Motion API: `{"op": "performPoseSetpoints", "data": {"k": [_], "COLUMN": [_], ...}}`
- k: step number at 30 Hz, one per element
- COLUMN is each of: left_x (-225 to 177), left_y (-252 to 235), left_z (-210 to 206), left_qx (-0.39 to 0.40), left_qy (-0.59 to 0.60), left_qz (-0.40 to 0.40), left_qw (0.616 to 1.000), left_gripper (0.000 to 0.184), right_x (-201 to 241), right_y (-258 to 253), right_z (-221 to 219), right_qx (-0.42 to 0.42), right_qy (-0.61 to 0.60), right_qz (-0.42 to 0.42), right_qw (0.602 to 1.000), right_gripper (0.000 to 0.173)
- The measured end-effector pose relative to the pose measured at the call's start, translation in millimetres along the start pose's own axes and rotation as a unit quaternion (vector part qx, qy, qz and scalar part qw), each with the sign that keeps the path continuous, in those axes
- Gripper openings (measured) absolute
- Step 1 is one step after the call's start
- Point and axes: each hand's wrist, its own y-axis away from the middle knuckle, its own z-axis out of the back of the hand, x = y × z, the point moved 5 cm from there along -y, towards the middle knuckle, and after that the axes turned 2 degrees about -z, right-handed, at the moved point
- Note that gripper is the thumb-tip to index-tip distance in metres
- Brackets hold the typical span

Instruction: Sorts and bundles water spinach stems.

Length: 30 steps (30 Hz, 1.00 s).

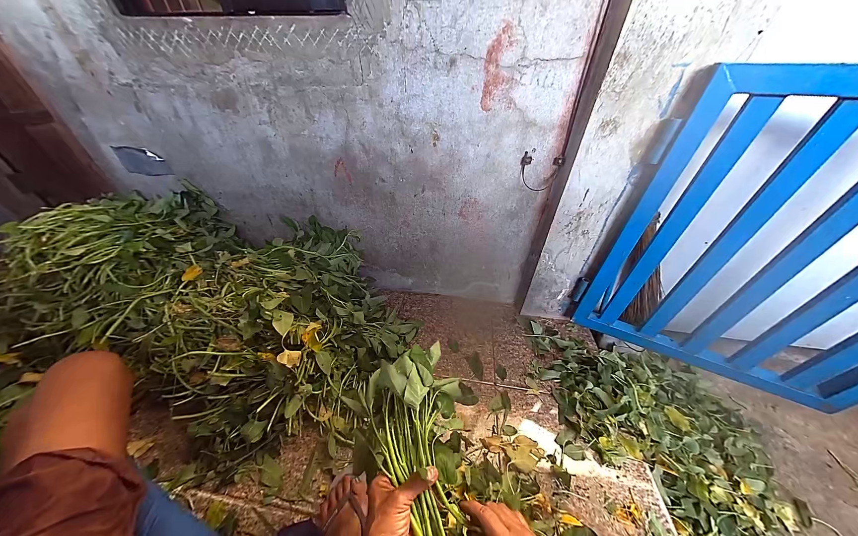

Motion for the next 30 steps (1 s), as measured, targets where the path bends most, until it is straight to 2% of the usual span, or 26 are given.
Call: {"op": "performPoseSetpoints", "data": {"k": [3,6,9,12,17,19,22,25,26,27,28,30], "left_x": [3.3,8.6,8.7,11.3,14.6,16.5,19.4,24.4,26.3,27.9,29.1,29.1], "left_y": [4.6,5.7,8.1,7.7,8.7,9.3,9.3,7.1,6.4,4.5,3.5,3.9], "left_z": [-5.6,-8.8,-10.3,-11.9,-14.7,-15.0,-15.0,-13.8,-13.1,-12.8,-12.0,-10.9], "left_qx": [0.016,0.042,0.046,0.04,0.071,0.074,0.081,0.087,0.086,0.081,0.07,0.031], "left_qy": [-0.005,0.0,0.011,0.02,0.001,-0.013,-0.018,-0.015,-0.012,-0.008,-0.008,-0.017], "left_qz": [0.013,0.023,0.021,0.068,0.097,0.106,0.118,0.127,0.125,0.122,0.12,0.111], "left_qw": [1.0,0.999,0.999,0.997,0.993,0.992,0.989,0.988,0.988,0.989,0.99,0.993], "left_gripper": [0.025,0.022,0.022,0.018,0.016,0.016,0.016,0.019,0.019,0.019,0.02,0.021], "right_x": [4.4,14.9,22.1,26.3,29.3,29.0,24.8,19.1,17.8,17.5,18.8,22.7], "right_y": [-7.5,-18.4,-21.1,-19.4,-23.0,-26.8,-29.1,-28.2,-28.1,-29.0,-29.1,-27.9], "right_z": [-7.8,-11.8,-9.7,-8.5,-4.5,-5.1,-11.0,-17.5,-19.1,-18.9,-17.4,-11.5], "right_qx": [0.034,-0.029,-0.105,-0.145,-0.144,-0.14,-0.145,-0.16,-0.166,-0.171,-0.174,-0.162], "right_qy": [-0.197,-0.356,-0.379,-0.405,-0.44,-0.483,-0.561,-0.596,-0.598,-0.584,-0.54,-0.32], "right_qz": [-0.094,-0.168,-0.188,-0.202,-0.286,-0.308,-0.315,-0.311,-0.305,-0.291,-0.268,-0.178], "right_qw": [0.975,0.919,0.9,0.88,0.839,0.808,0.751,0.723,0.723,0.739,0.778,0.916], "right_gripper": [0.049,0.041,0.032,0.031,0.032,0.03,0.02,0.024,0.024,0.024,0.022,0.02]}}
